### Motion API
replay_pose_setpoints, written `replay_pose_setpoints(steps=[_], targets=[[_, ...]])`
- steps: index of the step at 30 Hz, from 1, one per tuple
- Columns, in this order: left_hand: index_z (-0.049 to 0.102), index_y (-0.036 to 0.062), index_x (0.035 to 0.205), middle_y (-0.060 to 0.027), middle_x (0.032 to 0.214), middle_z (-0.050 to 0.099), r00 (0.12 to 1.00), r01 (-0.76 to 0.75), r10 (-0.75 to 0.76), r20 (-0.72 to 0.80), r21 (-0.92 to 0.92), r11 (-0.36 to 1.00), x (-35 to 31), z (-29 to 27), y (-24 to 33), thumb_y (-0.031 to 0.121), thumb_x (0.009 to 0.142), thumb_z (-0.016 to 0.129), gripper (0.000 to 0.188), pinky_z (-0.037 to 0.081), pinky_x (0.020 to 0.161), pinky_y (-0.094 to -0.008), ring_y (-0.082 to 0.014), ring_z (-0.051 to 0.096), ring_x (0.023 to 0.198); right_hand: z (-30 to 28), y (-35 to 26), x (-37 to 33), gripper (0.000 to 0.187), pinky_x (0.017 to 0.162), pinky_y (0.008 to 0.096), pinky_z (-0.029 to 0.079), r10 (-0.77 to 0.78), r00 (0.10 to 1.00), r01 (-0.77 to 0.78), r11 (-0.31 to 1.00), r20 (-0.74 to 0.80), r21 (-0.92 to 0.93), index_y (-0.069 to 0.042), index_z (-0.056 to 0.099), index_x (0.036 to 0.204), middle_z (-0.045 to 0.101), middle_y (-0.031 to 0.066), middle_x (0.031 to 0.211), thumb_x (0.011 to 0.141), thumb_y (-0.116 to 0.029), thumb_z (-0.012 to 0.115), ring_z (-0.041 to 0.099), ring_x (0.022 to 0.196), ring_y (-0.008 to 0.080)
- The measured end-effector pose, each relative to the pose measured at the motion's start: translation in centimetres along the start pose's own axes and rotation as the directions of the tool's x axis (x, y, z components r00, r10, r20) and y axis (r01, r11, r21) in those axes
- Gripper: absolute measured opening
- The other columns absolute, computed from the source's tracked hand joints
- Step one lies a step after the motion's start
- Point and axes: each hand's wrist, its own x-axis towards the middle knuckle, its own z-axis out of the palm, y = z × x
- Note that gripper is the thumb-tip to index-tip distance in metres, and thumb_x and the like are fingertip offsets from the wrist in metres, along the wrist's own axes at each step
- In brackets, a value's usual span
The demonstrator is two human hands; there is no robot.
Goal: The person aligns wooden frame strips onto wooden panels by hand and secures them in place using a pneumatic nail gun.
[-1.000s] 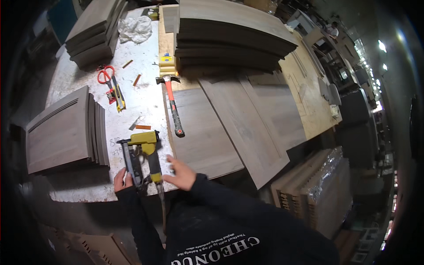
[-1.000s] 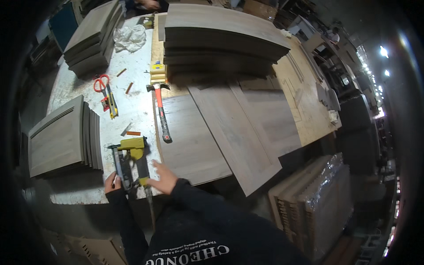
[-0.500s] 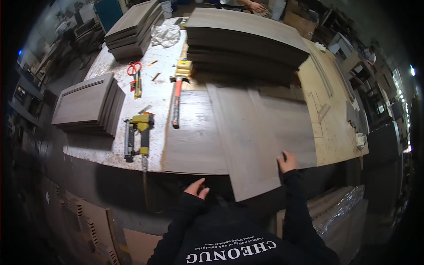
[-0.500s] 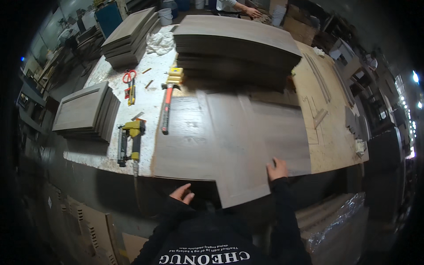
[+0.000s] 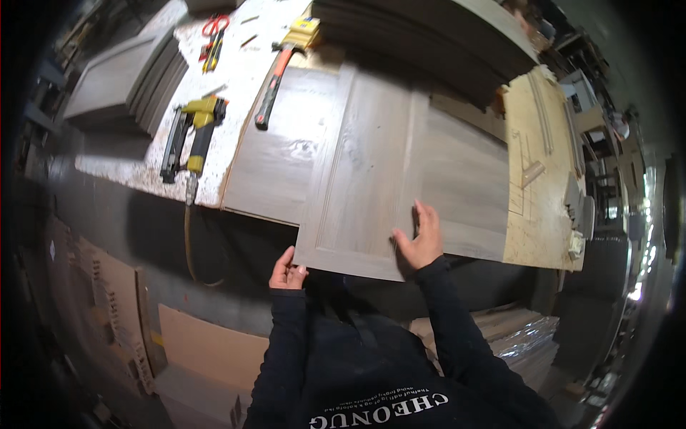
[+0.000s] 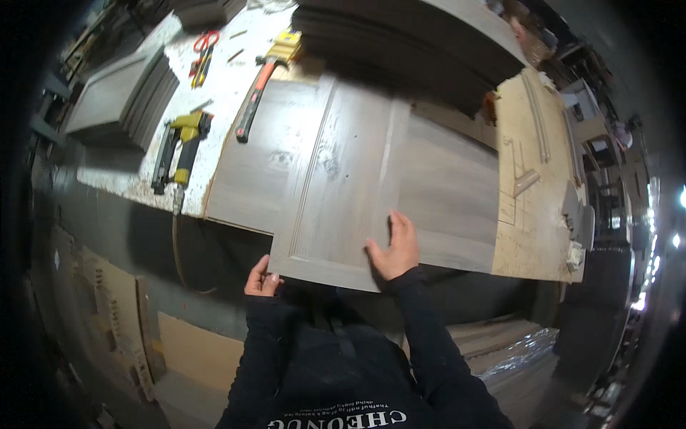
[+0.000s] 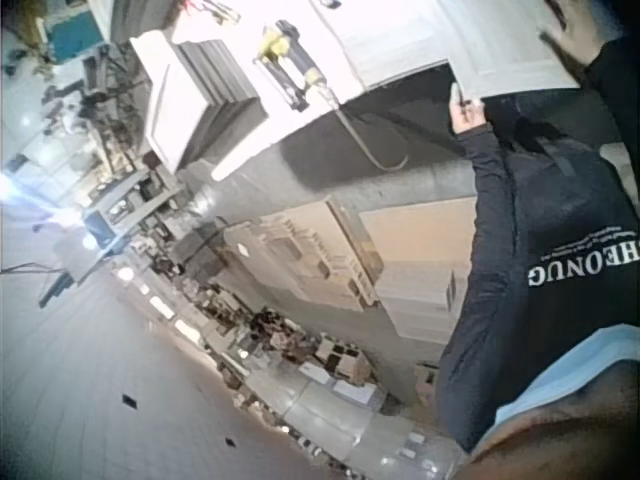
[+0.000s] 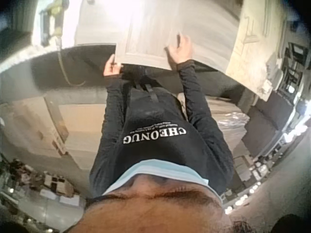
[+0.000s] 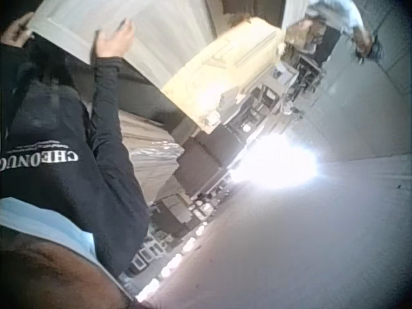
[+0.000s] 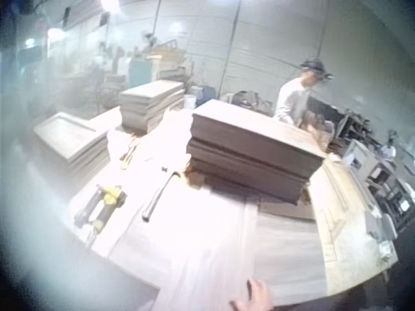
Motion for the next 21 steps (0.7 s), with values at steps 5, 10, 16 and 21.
replay_pose_setpoints(steps=[5, 10, 16, 21], targets=[[0.043, -0.0032, 0.122, -0.0095, 0.108, 0.055, 0.997, -0.076, 0.073, -0.034, -0.108, 0.991, 0.5, 0.5, -0.9, 0.003, 0.081, 0.058, 0.044, 0.042, 0.082, -0.0239, -0.0111, 0.053, 0.092, 2.9, -7.9, 1.4, 0.089, 0.098, 0.0512, 0.027, -0.476, 0.799, 0.467, 0.876, 0.367, 0.121, -0.01, 0.037, 0.128, 0.029, 0.0197, 0.134, 0.054, -0.039, 0.077, 0.028, 0.123, 0.0406], [0.038, -0.0026, 0.125, -0.0177, 0.116, 0.05, 0.995, -0.024, -0.006, -0.103, -0.293, 0.956, -0.9, 2.5, -0.8, -0.002, 0.083, 0.054, 0.045, 0.037, 0.093, -0.0314, -0.0197, 0.05, 0.106, 5.9, -9.6, 2.0, 0.097, 0.098, 0.0643, 0.011, -0.41, 0.655, 0.547, 0.837, 0.635, -0.024, -0.021, 0.031, 0.134, 0.014, 0.0176, 0.143, 0.051, -0.044, 0.076, 0.006, 0.133, 0.0397], [0.041, -0.0057, 0.119, -0.023, 0.115, 0.05, 1.0, -0.015, 0.016, -0.001, -0.338, 0.941, -1.9, 3.2, -1.4, -0.007, 0.078, 0.056, 0.043, 0.038, 0.094, -0.0358, -0.0237, 0.051, 0.106, 5.1, -7.4, 2.3, 0.095, 0.098, 0.0638, 0.005, -0.459, 0.607, 0.613, 0.79, 0.649, -0.014, -0.022, 0.032, 0.135, 0.014, 0.016, 0.144, 0.053, -0.053, 0.07, 0.008, 0.134, 0.0368], [0.045, -0.0059, 0.116, -0.0229, 0.112, 0.053, 0.998, 0.063, -0.068, -0.007, -0.308, 0.949, -2.0, 2.7, -1.5, -0.007, 0.078, 0.055, 0.039, 0.039, 0.093, -0.0348, -0.023, 0.052, 0.104, 5.4, -7.3, 2.1, 0.1, 0.104, 0.0519, 0.004, -0.473, 0.615, 0.621, 0.784, 0.632, -0.018, -0.013, 0.037, 0.132, 0.021, 0.0204, 0.141, 0.048, -0.052, 0.073, 0.016, 0.132, 0.0368]])
